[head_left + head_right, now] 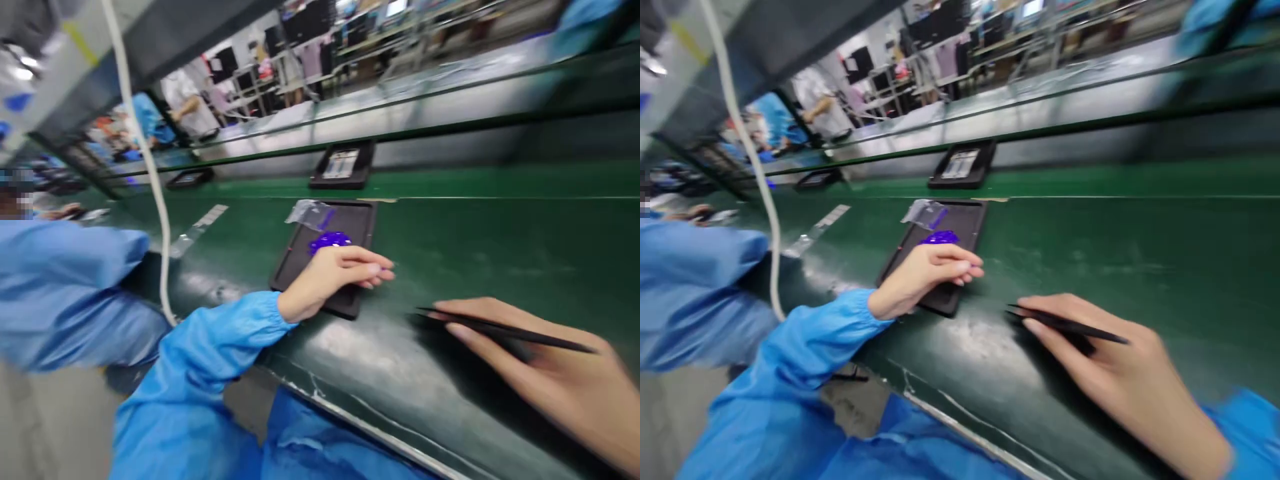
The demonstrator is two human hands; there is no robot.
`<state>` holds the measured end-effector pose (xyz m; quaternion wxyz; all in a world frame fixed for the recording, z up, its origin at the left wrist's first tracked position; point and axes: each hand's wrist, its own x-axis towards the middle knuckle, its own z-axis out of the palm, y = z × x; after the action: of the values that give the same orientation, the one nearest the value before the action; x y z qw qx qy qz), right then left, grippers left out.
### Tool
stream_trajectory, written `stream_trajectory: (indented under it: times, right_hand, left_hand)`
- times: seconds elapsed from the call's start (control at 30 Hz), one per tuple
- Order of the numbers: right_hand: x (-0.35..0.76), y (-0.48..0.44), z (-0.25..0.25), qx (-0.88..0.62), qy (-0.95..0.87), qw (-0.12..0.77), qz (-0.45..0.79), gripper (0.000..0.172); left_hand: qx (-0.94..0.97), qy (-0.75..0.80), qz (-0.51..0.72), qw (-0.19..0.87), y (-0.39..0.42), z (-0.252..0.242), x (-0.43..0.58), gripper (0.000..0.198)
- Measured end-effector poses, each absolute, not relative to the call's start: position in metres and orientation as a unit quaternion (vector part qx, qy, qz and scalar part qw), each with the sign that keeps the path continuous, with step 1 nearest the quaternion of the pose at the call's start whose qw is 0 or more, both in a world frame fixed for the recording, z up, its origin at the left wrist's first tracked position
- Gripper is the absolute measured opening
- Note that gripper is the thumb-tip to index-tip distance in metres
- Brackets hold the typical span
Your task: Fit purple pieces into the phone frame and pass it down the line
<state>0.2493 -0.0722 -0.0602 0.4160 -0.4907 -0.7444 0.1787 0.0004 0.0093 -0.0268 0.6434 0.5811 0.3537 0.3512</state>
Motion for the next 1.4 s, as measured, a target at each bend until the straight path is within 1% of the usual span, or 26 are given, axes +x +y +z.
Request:
stream_trajectory:
  times: [0.03,0.1,0.27,0.5,0.9,1.23,1.4]
  right_hand:
    - [0.248,-0.076,-0.054,-0.497,-0.748,0.398,0.186,0.025]
    - [0.243,-0.078,-0.045,-0.501,-0.751,0.389,0.185,0.022]
    - [0.239,-0.078,-0.040,-0.498,-0.754,0.389,0.181,0.018]
    - [0.243,-0.078,-0.040,-0.500,-0.760,0.374,0.179,0.021]
    - [0.245,-0.077,-0.043,-0.488,-0.770,0.372,0.176,0.017]
    - [0.245,-0.077,-0.042,-0.497,-0.763,0.371,0.182,0.018]
    - [0.245,-0.076,-0.042,-0.486,-0.768,0.375,0.181,0.017]
  left_hand:
    - [0.566,0.365,0.357,0.647,0.011,-0.028,0.000,0.027]
    - [0.552,0.378,0.365,0.648,0.012,-0.028,-0.001,0.027]
    - [0.543,0.370,0.386,0.647,0.015,-0.030,-0.003,0.026]
    - [0.551,0.361,0.391,0.642,0.020,-0.037,-0.003,0.024]
    - [0.548,0.385,0.400,0.625,0.017,-0.032,-0.001,0.022]
    - [0.577,0.393,0.413,0.585,0.014,-0.028,0.001,0.019]
    - [0.584,0.396,0.411,0.577,0.015,-0.027,0.002,0.023]
